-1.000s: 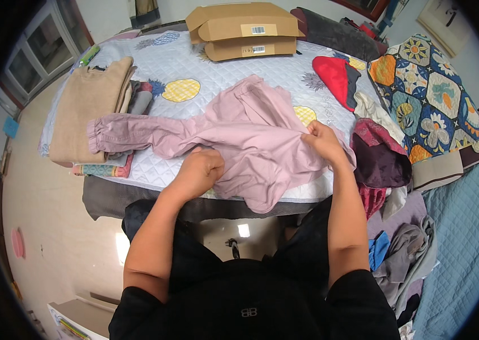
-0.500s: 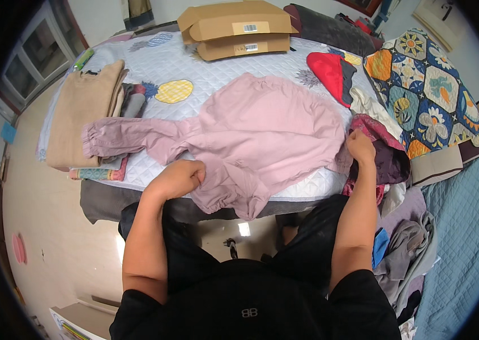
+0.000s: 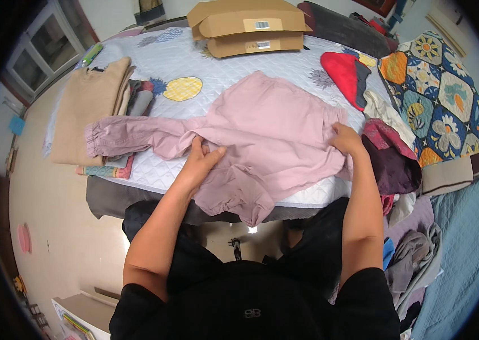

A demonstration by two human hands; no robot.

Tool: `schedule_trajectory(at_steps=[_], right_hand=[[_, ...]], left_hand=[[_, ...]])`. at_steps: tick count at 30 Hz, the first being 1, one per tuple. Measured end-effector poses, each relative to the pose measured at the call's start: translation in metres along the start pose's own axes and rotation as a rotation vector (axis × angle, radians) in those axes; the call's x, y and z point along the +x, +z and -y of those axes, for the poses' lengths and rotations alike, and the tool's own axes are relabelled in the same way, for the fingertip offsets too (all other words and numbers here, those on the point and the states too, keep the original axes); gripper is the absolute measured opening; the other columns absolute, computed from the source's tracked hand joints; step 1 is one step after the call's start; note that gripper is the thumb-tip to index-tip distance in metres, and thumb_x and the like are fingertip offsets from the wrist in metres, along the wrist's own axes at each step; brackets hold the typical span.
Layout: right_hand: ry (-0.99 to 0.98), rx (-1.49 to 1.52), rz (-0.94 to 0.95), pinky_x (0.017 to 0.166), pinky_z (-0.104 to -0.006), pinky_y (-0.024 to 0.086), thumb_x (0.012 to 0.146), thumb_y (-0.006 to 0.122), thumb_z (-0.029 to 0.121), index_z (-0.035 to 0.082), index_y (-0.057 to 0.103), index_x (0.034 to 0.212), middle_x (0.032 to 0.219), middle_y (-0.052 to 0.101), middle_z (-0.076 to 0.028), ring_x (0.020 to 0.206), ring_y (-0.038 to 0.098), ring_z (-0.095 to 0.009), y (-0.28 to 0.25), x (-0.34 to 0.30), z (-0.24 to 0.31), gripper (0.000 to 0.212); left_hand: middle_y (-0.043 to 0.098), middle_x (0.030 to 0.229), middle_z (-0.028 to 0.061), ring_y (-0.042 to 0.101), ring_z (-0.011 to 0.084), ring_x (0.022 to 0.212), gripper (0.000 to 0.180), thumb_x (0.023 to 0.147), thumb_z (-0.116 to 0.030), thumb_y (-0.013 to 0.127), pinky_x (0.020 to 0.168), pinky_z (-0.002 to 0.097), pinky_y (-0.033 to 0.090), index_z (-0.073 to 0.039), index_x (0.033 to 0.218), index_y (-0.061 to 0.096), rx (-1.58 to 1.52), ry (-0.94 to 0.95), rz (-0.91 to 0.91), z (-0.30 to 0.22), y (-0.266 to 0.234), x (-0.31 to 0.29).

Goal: The person folds a beige garment, a pink long-sleeved shirt, and a red patterned shirt on a bed. They smooth each item, fold the sleeves and sides, and stack the folded clothes on the left side of the bed.

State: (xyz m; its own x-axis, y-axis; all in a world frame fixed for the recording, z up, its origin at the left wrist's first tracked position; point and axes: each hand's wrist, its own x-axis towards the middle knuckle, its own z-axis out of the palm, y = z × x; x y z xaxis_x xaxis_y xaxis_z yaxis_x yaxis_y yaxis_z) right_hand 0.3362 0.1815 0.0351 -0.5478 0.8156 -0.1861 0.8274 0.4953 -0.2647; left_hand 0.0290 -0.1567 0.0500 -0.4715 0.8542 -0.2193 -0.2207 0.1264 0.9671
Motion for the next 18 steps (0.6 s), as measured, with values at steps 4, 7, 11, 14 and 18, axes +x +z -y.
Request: schedule_trajectory(at_steps=[4, 7, 11, 14, 18], right_hand=[[-0.019, -0.107, 0.265, 0.097, -0.0416, 0.052, 0.075, 0.074, 0.031, 0.006, 0.070, 0.124, 0.124, 0.070, -0.021, 0.113, 0.068, -0.036, -0.029, -0.007, 0.009, 0.056], [0.053, -0.263, 0.168, 0.096, -0.0423, 0.053, 0.075, 0.076, 0.040, 0.008, 0.073, 0.121, 0.125, 0.069, -0.019, 0.113, 0.067, -0.034, -0.046, -0.026, 0.023, 0.056], [-0.072, -0.189, -0.242, 0.097, -0.0438, 0.052, 0.081, 0.076, 0.044, 0.009, 0.072, 0.121, 0.125, 0.069, -0.015, 0.115, 0.065, -0.036, -0.043, -0.011, 0.060, 0.053], [-0.242, 0.150, -0.409, 0.101, -0.0431, 0.050, 0.083, 0.075, 0.035, 0.008, 0.069, 0.125, 0.129, 0.067, -0.017, 0.118, 0.064, -0.038, -0.017, 0.039, 0.097, 0.051], [-0.232, 0.310, -0.493, 0.104, -0.0424, 0.050, 0.080, 0.078, 0.027, 0.004, 0.057, 0.140, 0.143, 0.058, -0.020, 0.120, 0.064, -0.036, 0.022, 0.118, 0.160, 0.068]], left_hand=[[0.067, 0.121, 0.0109, 0.063, 0.0215, 0.119, 0.035, 0.099, -0.023, 0.067, 0.107, 0.0359, 0.049, -0.002, 0.125, 0.060, -0.451, -0.085, -0.132, -0.003, -0.010, 0.000], [0.069, 0.123, 0.0116, 0.067, 0.0211, 0.114, 0.032, 0.100, -0.023, 0.066, 0.102, 0.0374, 0.055, -0.001, 0.123, 0.062, -0.588, -0.055, -0.076, 0.000, -0.011, -0.004], [0.068, 0.118, 0.0108, 0.067, 0.0216, 0.109, 0.029, 0.099, -0.022, 0.067, 0.098, 0.0372, 0.055, -0.002, 0.119, 0.058, -0.554, -0.127, -0.065, 0.012, -0.005, -0.003], [0.065, 0.112, 0.0074, 0.065, 0.0194, 0.103, 0.027, 0.097, -0.020, 0.068, 0.095, 0.0357, 0.054, -0.006, 0.112, 0.052, -0.468, -0.202, -0.088, 0.004, 0.008, -0.007], [0.063, 0.118, 0.0093, 0.063, 0.0182, 0.107, 0.027, 0.095, -0.013, 0.065, 0.097, 0.0349, 0.053, -0.003, 0.117, 0.053, -0.425, -0.246, -0.132, 0.002, 0.011, -0.005]])
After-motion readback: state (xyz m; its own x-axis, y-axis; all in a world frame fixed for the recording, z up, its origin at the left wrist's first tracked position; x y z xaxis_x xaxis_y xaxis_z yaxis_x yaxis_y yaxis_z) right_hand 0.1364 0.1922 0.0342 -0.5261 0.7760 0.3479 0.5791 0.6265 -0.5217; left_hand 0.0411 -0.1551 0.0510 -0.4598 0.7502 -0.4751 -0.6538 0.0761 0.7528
